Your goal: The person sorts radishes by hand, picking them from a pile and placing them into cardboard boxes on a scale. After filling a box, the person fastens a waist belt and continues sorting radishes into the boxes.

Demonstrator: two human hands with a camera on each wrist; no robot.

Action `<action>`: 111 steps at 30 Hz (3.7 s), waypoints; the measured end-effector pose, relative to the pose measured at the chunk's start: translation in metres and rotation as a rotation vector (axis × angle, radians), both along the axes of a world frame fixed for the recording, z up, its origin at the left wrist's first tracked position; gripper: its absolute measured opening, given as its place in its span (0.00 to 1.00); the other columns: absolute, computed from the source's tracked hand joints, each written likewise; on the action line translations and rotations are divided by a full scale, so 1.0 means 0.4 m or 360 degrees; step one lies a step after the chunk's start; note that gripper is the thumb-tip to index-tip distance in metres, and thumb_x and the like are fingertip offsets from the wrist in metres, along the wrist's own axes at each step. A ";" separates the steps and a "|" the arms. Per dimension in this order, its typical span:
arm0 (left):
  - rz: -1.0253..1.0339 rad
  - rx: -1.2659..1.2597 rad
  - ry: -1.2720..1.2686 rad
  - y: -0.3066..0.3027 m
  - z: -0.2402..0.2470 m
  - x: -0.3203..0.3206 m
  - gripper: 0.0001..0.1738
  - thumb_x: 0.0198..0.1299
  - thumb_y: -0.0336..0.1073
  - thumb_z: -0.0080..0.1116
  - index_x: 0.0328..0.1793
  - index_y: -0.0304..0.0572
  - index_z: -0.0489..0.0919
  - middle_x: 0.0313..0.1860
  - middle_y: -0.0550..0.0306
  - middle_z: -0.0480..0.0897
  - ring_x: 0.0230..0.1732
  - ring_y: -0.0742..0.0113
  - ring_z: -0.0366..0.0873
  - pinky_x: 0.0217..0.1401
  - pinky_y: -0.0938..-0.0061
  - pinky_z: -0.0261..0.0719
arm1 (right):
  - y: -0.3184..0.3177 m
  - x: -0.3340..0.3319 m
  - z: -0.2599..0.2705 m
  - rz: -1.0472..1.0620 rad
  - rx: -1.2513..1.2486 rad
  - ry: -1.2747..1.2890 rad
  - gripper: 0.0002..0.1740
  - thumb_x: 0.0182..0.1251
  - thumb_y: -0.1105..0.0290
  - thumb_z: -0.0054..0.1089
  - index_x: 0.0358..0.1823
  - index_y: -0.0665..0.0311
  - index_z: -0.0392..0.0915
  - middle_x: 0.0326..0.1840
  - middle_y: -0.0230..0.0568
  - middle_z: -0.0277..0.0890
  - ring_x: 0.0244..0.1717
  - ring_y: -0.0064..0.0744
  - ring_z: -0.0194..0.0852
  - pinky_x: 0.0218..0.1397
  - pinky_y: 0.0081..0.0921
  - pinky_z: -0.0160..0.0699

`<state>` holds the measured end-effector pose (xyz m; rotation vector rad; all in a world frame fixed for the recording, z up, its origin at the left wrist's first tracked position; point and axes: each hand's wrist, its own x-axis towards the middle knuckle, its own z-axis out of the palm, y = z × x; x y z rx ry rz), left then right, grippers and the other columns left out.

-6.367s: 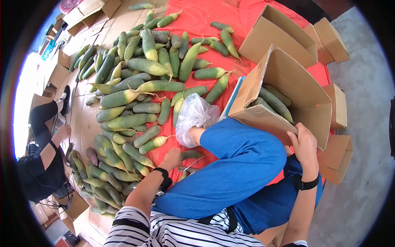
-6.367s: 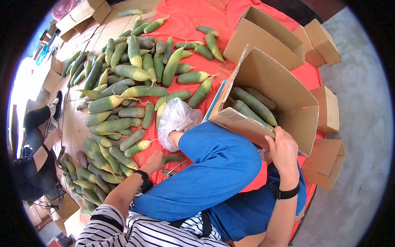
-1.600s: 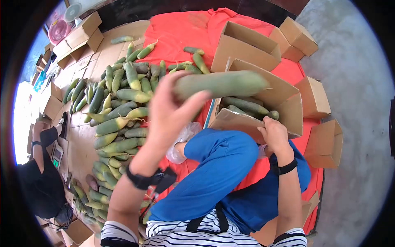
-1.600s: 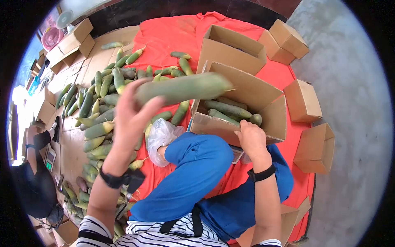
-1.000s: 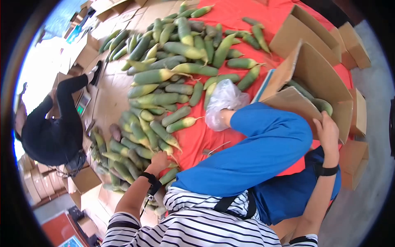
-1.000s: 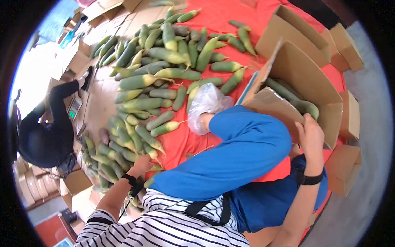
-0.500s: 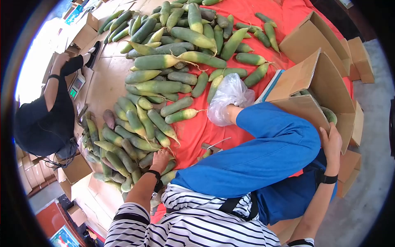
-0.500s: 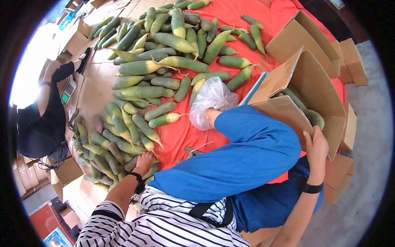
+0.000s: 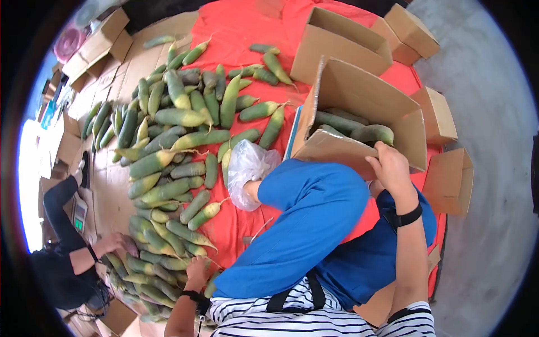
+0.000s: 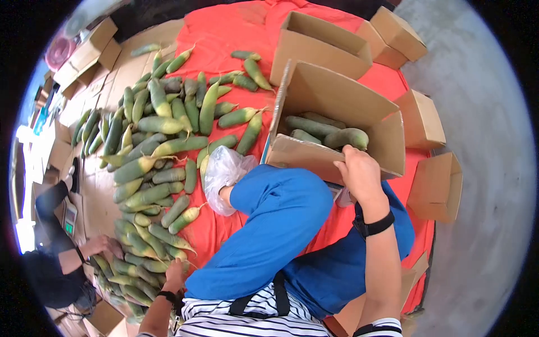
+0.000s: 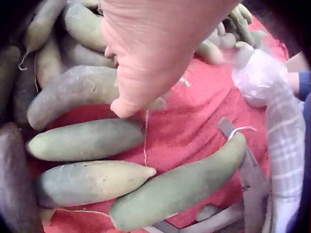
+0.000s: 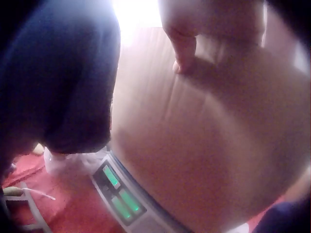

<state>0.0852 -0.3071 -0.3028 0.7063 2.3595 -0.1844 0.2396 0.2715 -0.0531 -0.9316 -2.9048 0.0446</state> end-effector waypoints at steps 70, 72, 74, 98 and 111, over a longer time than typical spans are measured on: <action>-0.0259 -0.0305 -0.0340 -0.081 -0.230 0.287 0.33 0.45 0.47 0.65 0.63 0.69 0.74 0.79 0.51 0.43 0.77 0.37 0.42 0.62 0.26 0.56 | -0.015 -0.011 0.004 -0.0088 0.0022 -0.0167 0.21 0.66 0.59 0.56 0.50 0.70 0.71 0.41 0.62 0.76 0.45 0.62 0.74 0.46 0.45 0.72; -0.0246 -0.0301 -0.0318 -0.079 -0.235 0.292 0.32 0.45 0.46 0.65 0.62 0.68 0.75 0.79 0.51 0.43 0.77 0.37 0.43 0.62 0.28 0.56 | -0.012 -0.009 0.004 -0.0074 0.0027 -0.0153 0.21 0.66 0.58 0.56 0.50 0.70 0.71 0.41 0.62 0.76 0.45 0.62 0.74 0.46 0.45 0.72; -0.0230 -0.0300 -0.0296 -0.081 -0.240 0.291 0.32 0.45 0.46 0.65 0.61 0.67 0.75 0.79 0.50 0.43 0.77 0.37 0.43 0.63 0.29 0.57 | -0.009 -0.007 0.003 -0.0054 0.0060 -0.0159 0.22 0.66 0.58 0.56 0.50 0.70 0.71 0.42 0.63 0.76 0.45 0.62 0.74 0.46 0.46 0.72; 0.0853 0.0981 0.0561 0.194 0.033 -0.351 0.30 0.45 0.42 0.73 0.48 0.30 0.72 0.58 0.34 0.68 0.59 0.39 0.67 0.61 0.58 0.69 | -0.022 -0.013 0.013 -0.0097 -0.0038 -0.0150 0.18 0.64 0.61 0.59 0.46 0.70 0.71 0.38 0.60 0.76 0.42 0.60 0.74 0.42 0.46 0.72; 0.0225 0.0030 -0.0064 -0.074 -0.006 0.115 0.29 0.47 0.46 0.67 0.53 0.42 0.70 0.48 0.47 0.74 0.51 0.47 0.74 0.50 0.57 0.77 | 0.001 -0.001 -0.006 -0.0050 0.0023 -0.0115 0.20 0.66 0.60 0.57 0.49 0.71 0.71 0.40 0.62 0.76 0.43 0.60 0.74 0.44 0.44 0.72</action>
